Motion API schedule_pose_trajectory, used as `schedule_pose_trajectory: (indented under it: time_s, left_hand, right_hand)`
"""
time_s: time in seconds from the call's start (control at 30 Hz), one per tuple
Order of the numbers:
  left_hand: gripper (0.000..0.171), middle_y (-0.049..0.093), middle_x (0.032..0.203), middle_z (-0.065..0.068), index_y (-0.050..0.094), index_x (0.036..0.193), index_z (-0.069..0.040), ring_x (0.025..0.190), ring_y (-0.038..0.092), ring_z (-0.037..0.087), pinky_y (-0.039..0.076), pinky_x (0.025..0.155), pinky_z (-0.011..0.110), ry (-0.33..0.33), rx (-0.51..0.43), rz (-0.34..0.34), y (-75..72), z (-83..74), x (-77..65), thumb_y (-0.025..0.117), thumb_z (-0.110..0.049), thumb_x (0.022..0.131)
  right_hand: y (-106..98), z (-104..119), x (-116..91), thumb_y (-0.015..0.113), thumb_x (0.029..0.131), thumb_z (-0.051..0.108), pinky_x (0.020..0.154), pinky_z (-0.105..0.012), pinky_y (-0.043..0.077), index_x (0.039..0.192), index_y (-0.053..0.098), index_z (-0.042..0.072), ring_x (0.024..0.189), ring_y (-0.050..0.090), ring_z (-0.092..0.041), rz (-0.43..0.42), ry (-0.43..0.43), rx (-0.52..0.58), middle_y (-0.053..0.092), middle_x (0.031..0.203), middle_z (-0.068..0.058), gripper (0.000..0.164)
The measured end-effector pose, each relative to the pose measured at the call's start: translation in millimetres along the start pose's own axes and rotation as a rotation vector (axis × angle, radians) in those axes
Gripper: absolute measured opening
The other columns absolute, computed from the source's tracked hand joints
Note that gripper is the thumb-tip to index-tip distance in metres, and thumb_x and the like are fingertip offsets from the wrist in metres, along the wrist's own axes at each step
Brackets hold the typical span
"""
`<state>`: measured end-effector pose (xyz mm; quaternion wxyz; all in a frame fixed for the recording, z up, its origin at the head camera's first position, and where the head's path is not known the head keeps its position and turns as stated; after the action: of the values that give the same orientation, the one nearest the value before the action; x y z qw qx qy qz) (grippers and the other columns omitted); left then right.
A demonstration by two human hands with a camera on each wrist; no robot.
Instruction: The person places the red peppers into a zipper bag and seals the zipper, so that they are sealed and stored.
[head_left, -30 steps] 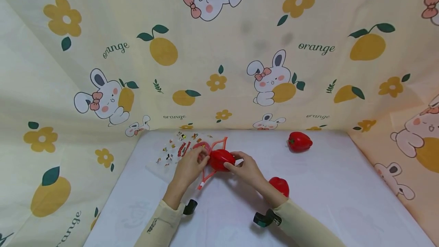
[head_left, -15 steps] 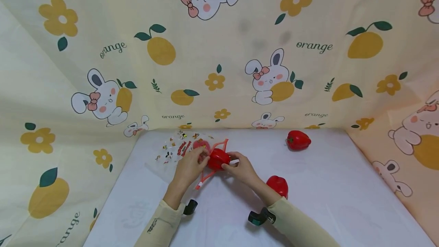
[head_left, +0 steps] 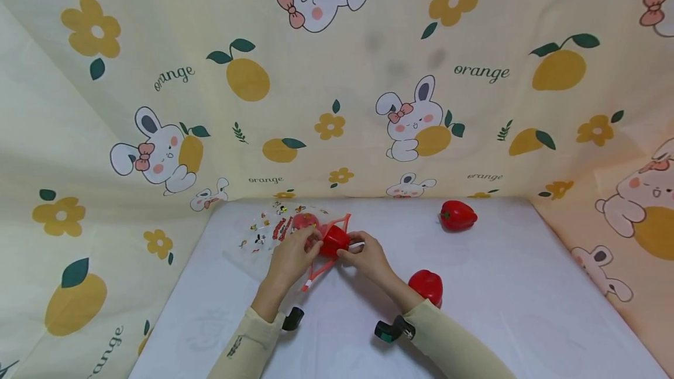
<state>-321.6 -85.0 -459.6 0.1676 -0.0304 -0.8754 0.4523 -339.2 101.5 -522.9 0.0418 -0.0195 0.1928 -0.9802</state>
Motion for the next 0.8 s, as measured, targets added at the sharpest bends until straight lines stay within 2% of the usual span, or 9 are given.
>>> schedule_pose_trajectory:
  time_s: [0.23,0.37,0.6,0.8]
  left_hand:
    - [0.016,0.072,0.101,-0.003,0.073,0.114,-0.019,0.085,0.061,0.013,0.058,0.073,0.030,-0.010,-0.005,0.016,-0.5,0.8,-0.2,0.080,-0.020,0.099]
    - [0.015,0.072,0.100,-0.004,0.073,0.113,-0.019,0.085,0.062,0.013,0.058,0.074,0.031,-0.006,-0.006,0.017,-1.3,0.4,0.2,0.080,-0.020,0.099]
    - [0.014,0.072,0.098,-0.004,0.073,0.112,-0.019,0.083,0.062,0.012,0.058,0.072,0.030,0.004,0.002,0.006,-1.4,-0.5,-0.7,0.080,-0.021,0.099]
    - [0.015,0.072,0.099,-0.003,0.073,0.112,-0.019,0.082,0.062,0.013,0.058,0.072,0.031,0.000,0.005,0.007,-2.1,-0.9,-0.9,0.081,-0.021,0.099]
  right_hand:
    - [3.0,-0.5,5.9,0.085,0.092,0.011,0.078,-0.033,0.063,0.135,0.064,0.001,0.099,0.074,-0.027,-0.040,0.010,0.061,0.069,0.123,-0.016,0.049]
    - [4.8,2.2,8.6,0.086,0.091,0.008,0.076,-0.033,0.064,0.134,0.063,-0.001,0.099,0.075,-0.031,-0.060,-0.019,0.092,0.070,0.122,-0.019,0.049]
    - [6.2,5.1,15.0,0.089,0.089,0.009,0.072,-0.029,0.061,0.129,0.066,-0.002,0.094,0.075,-0.029,-0.128,-0.068,0.065,0.073,0.115,-0.017,0.048]
    - [9.0,7.0,17.7,0.089,0.090,0.011,0.073,-0.031,0.062,0.131,0.067,-0.003,0.093,0.073,-0.027,-0.151,-0.057,0.078,0.073,0.114,-0.018,0.049]
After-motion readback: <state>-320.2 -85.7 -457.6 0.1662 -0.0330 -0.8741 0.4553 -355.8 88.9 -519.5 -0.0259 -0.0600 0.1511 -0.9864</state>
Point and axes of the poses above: each hand's wrist, its own x-axis towards the middle knuckle, its own y-axis out of the palm, z = x × y, the point moved 9 cm from there along x, towards the middle knuckle
